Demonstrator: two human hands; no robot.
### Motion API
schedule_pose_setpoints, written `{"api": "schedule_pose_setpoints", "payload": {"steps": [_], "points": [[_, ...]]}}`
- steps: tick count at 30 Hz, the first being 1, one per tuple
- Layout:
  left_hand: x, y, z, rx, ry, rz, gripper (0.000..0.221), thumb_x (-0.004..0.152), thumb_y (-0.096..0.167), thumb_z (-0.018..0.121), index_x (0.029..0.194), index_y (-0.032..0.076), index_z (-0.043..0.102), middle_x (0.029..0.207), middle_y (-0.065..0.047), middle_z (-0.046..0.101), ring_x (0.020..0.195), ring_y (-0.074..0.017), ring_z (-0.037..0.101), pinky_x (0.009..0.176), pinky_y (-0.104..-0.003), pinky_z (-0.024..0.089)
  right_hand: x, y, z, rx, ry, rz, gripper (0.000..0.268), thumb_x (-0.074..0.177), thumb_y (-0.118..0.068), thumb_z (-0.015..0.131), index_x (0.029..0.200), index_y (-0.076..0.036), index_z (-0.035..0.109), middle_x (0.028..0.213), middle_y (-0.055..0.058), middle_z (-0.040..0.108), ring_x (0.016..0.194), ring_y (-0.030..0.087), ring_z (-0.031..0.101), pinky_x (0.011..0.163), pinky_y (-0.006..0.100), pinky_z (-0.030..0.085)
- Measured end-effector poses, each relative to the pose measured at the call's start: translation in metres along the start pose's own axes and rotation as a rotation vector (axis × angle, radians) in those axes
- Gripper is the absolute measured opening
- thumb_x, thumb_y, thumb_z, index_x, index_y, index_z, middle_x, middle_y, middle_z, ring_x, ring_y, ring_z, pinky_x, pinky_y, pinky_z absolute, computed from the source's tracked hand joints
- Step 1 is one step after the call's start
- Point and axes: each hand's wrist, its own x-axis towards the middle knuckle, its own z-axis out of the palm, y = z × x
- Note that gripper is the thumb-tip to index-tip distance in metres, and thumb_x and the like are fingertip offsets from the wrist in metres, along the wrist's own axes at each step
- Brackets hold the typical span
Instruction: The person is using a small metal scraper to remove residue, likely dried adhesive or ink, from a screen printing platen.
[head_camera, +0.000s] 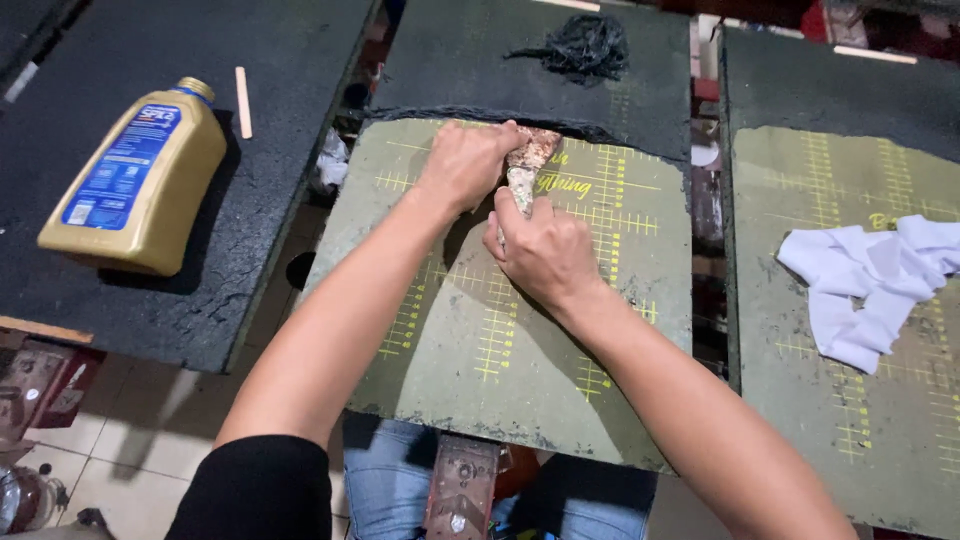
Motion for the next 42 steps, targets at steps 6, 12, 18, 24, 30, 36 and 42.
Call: {"api": "schedule_pose_setpoints", "payload": {"steps": [6,12,18,24,30,36,42], "points": [[-0.008,0.02,-0.06,-0.195,-0.064,0.083,0.025,0.101,0.024,0.048,0.112,0.032,0.069,0.1,0.003,0.079,0.097,-0.0216,0.075,0.076,-0.045,0.058,0.002,-0.011,-0.014,-0.015,0.001,0.053,0.023,0.089,-0.041,0.058,0.097,-0.022,0.069,0.059,0.007,0.054,0.042,0.026,0.063,0.04,0.042,0.051],[0.017,0.026,-0.088,-0.328,-0.203,0.108,0.034,0.096,0.017,0.048,0.121,0.03,0.067,0.109,0.001,0.077,0.102,-0.0269,0.074,0.081,-0.048,0.059,0.021,0.001,-0.029,-0.01,-0.164,0.163,0.028,0.094,-0.048,0.05,0.087,-0.024,0.064,0.057,0.004,0.058,0.045,0.027,0.067,0.042,0.047,0.053],[0.022,0.02,-0.01,-0.176,-0.117,0.033,0.02,0.099,0.031,0.047,0.11,0.038,0.063,0.096,0.013,0.071,0.093,-0.0167,0.073,0.077,-0.04,0.06,0.018,0.021,-0.011,0.059,-0.211,0.277,0.032,0.095,-0.048,0.049,0.104,-0.026,0.07,0.064,0.006,0.064,0.052,0.033,0.072,0.047,0.048,0.056],[0.013,0.023,0.004,-0.072,-0.031,0.052,0.016,0.104,0.028,0.046,0.106,0.033,0.061,0.091,0.013,0.07,0.089,-0.0123,0.074,0.07,-0.036,0.061,0.009,0.019,-0.004,0.032,-0.122,0.188,0.028,0.093,-0.046,0.053,0.102,-0.027,0.071,0.061,0.006,0.06,0.045,0.03,0.068,0.044,0.041,0.056],[0.01,0.023,0.025,0.029,0.017,-0.017,0.016,0.103,0.029,0.047,0.105,0.035,0.061,0.098,0.016,0.071,0.079,-0.014,0.075,0.062,-0.04,0.06,0.004,0.012,-0.003,-0.097,-0.016,0.075,0.027,0.094,-0.041,0.051,0.104,-0.026,0.07,0.064,0.0,0.05,0.041,0.021,0.062,0.042,0.034,0.054],[0.017,0.033,0.006,0.012,0.042,-0.042,0.014,0.102,0.03,0.049,0.101,0.034,0.062,0.098,0.013,0.073,0.072,-0.0176,0.075,0.057,-0.041,0.06,0.0,0.011,0.002,-0.102,0.037,0.041,0.029,0.095,-0.041,0.051,0.109,-0.024,0.071,0.065,-0.001,0.048,0.042,0.021,0.063,0.042,0.034,0.054],[0.016,0.021,0.005,-0.23,-0.129,0.004,0.014,0.096,0.03,0.055,0.108,0.027,0.062,0.093,-0.001,0.074,0.087,-0.0321,0.076,0.073,-0.053,0.06,0.002,0.0,-0.019,-0.121,0.019,0.038,0.028,0.092,-0.043,0.052,0.104,-0.025,0.07,0.062,0.001,0.05,0.041,0.021,0.063,0.04,0.039,0.05]]}}
